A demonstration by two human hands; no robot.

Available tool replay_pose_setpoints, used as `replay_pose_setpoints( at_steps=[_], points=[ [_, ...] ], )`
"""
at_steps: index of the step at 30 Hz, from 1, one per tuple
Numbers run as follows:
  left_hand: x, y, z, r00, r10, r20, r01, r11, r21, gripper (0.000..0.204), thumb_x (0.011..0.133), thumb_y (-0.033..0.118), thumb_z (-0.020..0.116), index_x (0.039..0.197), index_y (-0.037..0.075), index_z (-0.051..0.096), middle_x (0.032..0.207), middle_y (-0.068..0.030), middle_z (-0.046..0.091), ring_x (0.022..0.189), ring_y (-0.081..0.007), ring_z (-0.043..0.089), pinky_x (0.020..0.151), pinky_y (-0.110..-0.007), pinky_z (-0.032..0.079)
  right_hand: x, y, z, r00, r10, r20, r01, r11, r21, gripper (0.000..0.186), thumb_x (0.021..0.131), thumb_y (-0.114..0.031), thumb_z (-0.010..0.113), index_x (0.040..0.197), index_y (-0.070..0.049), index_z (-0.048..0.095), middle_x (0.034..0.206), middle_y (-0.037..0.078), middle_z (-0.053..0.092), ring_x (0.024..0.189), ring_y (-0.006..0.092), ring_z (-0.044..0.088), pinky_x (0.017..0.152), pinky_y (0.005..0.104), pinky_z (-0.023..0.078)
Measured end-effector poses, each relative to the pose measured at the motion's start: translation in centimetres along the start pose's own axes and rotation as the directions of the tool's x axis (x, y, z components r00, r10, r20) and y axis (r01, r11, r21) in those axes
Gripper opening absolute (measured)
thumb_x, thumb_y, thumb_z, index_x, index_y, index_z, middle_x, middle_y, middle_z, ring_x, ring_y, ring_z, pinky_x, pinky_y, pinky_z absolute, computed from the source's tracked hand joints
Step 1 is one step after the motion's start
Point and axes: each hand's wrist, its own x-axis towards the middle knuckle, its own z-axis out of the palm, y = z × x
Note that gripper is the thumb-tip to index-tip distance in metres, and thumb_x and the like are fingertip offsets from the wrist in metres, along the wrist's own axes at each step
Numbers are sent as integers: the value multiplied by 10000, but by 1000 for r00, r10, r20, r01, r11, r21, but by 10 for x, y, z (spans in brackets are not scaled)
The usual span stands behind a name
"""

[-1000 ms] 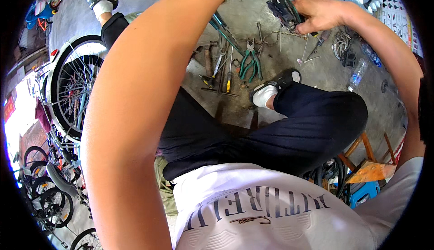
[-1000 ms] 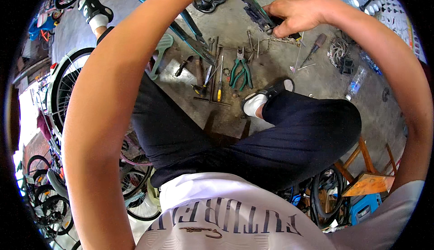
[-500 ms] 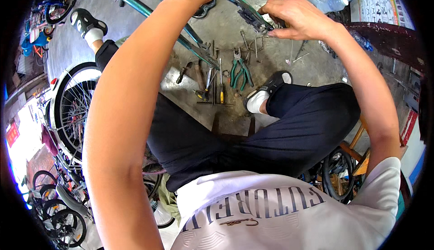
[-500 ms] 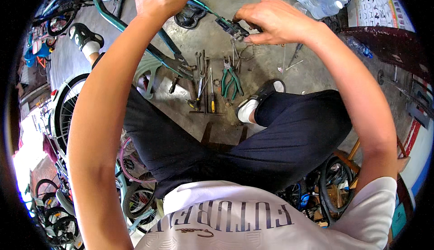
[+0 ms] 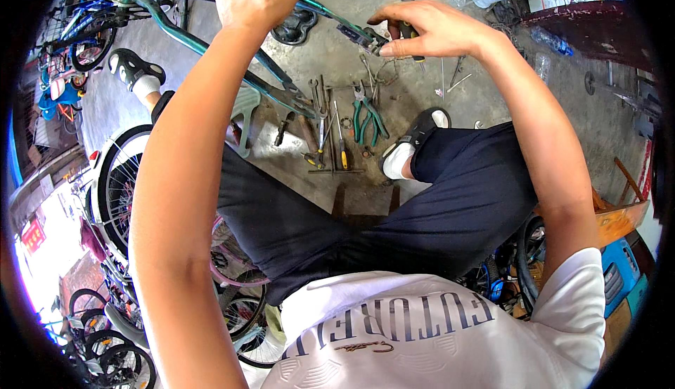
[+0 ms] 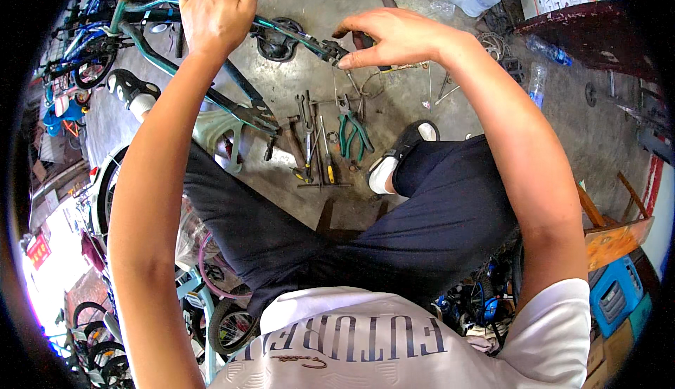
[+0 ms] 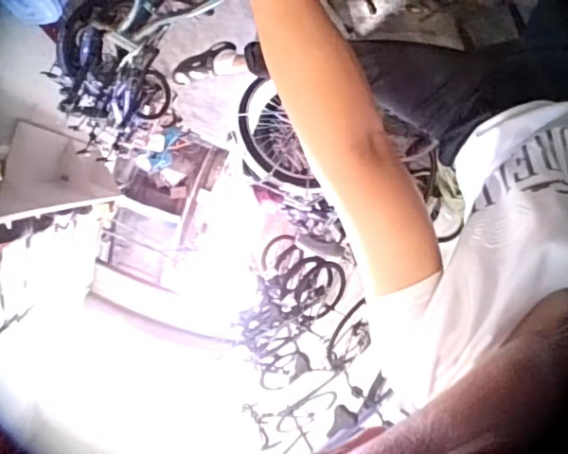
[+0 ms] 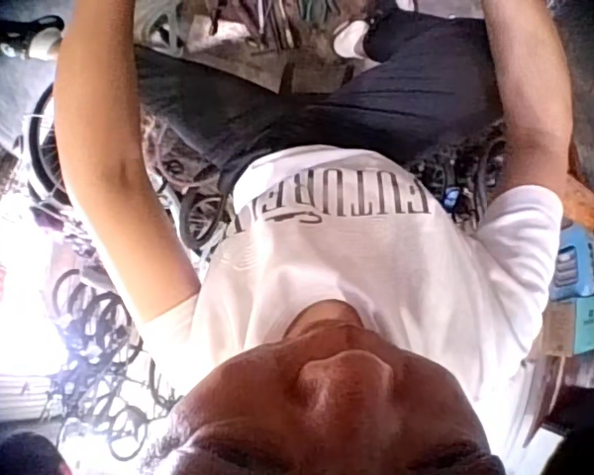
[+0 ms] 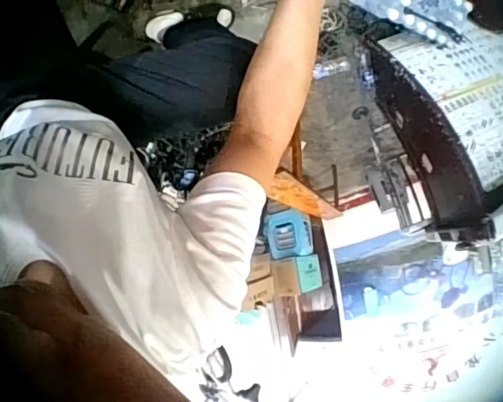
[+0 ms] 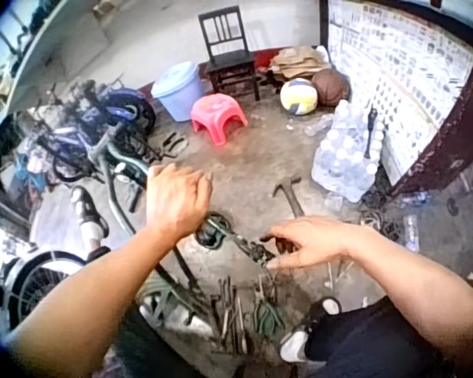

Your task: The person works on a bicycle brake assembly by hand while sitting on the floor, using a screwdriver to tighten components on the frame and then handling small metal brake parts.

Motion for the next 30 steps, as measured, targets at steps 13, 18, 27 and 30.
replay_pose_setpoints(
  at_steps=[13, 18, 27, 30],
  points=[
    [-1, -1, 0, 999, -20, 36, 19, 999, 30, 325, 955, 278, 552, 690, 124, 658, 756, -77, 677, 782, -290, 624, 820, -465, 417, -3, 0, 4, 997, -72, -23, 69, 990, -124, 473, 947, -412, 668, 1242, -45, 628, 1114, 148, 676, 1062, 379, 642, 873, 485, 502],
    [1, 0, 1, 1000, -13, 13, 13, 1000, -4, 322, 954, 269, 554, 683, 123, 647, 761, -87, 674, 781, -303, 616, 829, -472, 419, -1, 1, 6, 985, -149, -87, 140, 985, -98, 528, 934, -445, 683, 1280, -51, 624, 1128, 138, 679, 1082, 375, 641, 884, 480, 503],
    [-1, -5, 7, 996, -6, 94, 3, 1000, 27, 331, 1008, 335, 496, 816, 159, 700, 824, 7, 709, 824, -280, 662, 811, -462, 431, 0, 4, 7, 985, -146, -88, 138, 986, -99, 486, 951, -443, 667, 1246, -58, 644, 1060, 138, 668, 981, 383, 647, 803, 490, 496],
    [-2, -7, 6, 995, -8, 104, 7, 1000, 8, 332, 1014, 334, 489, 822, 164, 700, 825, 11, 709, 820, -277, 659, 807, -456, 427, 4, -3, 3, 995, -92, -42, 87, 989, -117, 494, 959, -480, 646, 1207, -53, 655, 1038, 143, 673, 980, 384, 646, 792, 493, 495]
  ],
)
